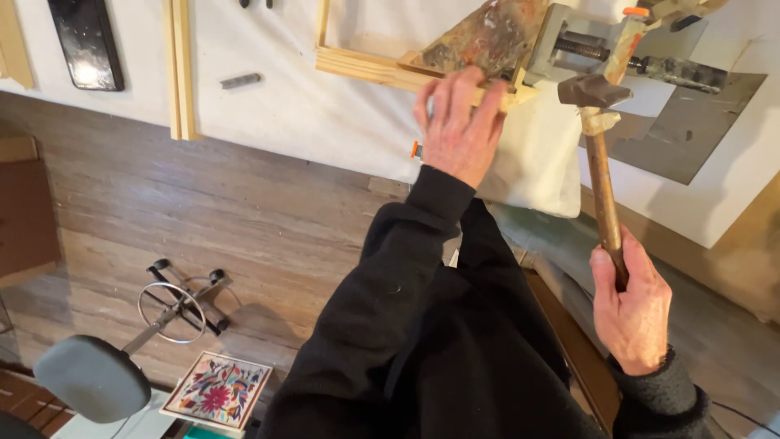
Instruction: The recorder is assembling wooden frame components using glue, clamps, and a hammer.
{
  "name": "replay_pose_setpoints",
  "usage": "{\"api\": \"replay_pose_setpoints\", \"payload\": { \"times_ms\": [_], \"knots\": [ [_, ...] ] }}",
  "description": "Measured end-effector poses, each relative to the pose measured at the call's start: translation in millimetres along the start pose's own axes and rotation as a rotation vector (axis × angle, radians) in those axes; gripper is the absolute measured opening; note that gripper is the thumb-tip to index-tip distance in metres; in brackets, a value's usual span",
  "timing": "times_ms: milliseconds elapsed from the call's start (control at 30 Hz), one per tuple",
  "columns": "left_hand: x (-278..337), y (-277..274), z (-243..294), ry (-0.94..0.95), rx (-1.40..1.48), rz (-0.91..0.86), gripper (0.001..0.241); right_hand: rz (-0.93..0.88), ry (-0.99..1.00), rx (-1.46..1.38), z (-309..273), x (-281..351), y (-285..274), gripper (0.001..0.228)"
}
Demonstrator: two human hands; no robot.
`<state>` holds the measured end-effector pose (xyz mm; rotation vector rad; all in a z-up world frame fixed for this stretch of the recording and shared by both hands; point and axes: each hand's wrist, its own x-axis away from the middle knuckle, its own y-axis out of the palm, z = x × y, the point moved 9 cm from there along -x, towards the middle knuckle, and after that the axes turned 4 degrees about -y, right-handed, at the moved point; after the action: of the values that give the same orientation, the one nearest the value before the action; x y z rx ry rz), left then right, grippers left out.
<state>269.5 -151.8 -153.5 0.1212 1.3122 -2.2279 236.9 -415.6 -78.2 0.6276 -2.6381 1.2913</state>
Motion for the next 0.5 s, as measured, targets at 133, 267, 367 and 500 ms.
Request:
{"api": "replay_pose_setpoints", "payload": {
  "times_ms": [133, 267, 367, 500],
  "knots": [
    [-2, -4, -5, -0.03, -0.093, -0.071, 0.099, -0.004, 0.042, -0.025, 12, 20, 1, 0.041],
    [-1, 3, -8, -0.046, -0.139, -0.058, 0.104, 0.004, 0.059, -0.185, 14, 32, 3, 0.041],
    [-2, -2, -6, -0.072, -0.104, -0.076, 0.105, 0.011, 0.051, -0.233, -3, 40, -7, 0.035],
    [-5, 5, -8, -0.039, -0.098, -0.007, 0.102, 0.066, -0.01, -0.234, -30, 47, -29, 0.033]
  ]
}}
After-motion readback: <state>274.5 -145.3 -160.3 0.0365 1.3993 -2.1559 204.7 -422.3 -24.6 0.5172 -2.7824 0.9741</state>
